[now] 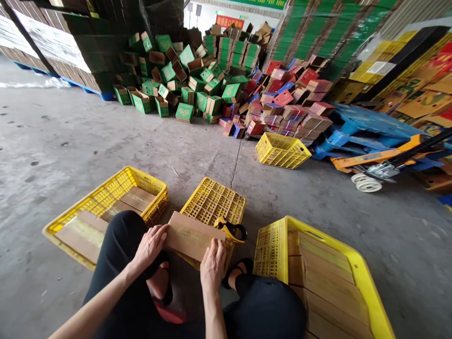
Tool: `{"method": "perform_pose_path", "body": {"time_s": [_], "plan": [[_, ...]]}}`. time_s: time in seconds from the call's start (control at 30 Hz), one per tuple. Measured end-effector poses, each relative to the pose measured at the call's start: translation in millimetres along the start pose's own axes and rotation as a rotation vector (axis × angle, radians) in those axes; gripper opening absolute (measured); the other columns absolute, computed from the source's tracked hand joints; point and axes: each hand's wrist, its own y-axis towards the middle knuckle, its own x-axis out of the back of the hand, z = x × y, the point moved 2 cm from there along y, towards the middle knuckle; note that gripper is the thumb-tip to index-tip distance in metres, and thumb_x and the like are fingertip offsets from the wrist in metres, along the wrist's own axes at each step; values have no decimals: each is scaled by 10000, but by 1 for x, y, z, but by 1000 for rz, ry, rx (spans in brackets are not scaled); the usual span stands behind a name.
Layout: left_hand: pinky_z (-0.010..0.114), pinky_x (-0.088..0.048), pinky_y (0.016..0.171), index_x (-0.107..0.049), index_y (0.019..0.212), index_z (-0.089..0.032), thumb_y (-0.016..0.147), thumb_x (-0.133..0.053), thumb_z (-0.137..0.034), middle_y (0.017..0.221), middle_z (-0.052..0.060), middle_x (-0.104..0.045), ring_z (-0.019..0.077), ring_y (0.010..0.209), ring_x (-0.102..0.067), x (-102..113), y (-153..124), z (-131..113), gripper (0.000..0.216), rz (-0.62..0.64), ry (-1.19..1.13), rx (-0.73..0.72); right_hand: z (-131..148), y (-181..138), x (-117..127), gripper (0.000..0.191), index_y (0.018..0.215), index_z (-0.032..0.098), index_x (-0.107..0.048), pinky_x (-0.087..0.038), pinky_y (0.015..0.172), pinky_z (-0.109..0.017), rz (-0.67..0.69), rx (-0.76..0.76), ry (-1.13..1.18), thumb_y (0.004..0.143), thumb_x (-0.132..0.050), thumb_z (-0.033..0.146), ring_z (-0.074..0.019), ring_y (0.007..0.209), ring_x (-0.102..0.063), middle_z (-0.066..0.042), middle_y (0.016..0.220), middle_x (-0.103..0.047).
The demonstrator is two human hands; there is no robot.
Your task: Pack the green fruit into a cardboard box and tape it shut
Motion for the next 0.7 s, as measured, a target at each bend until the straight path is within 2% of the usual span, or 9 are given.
{"method": "perform_pose_path", "body": {"time_s": [0.1,0.23,0.3,0.7], "plan": [[388,-585,968,-758,1207,-218,1069,-418,-361,1111,86,-793,248,1058,-742,7,24,10,394,28,-133,57,0,0,-3,470,1455,141,-554,-521,1071,-520,-6,2,3,1143,-270,347,-352,1317,-567,-223,1360,-606],[302,-599,799,-788,1020,-220,1029,-498,-375,942,51,-818,210,844,-772,6,47,14,329,70,-158,107,1,0,-4,461,1449,117,-554,-511,1086,-534,-12,8,-5,1140,-281,324,-361,1329,-553,-236,1356,-602],[285,-590,765,-791,975,-219,1007,-547,-388,912,42,-821,207,818,-773,4,51,13,299,91,-164,123,1,-1,-3,449,1440,110,-558,-503,1101,-530,0,7,-13,1139,-295,312,-362,1340,-546,-238,1357,-604],[319,-590,850,-803,1053,-219,971,-624,-367,1052,77,-815,240,945,-769,5,41,15,246,125,-107,113,7,-1,-2,396,1391,89,-580,-514,1092,-542,-16,3,-40,1128,-335,256,-381,1312,-563,-237,1342,-611]]}}
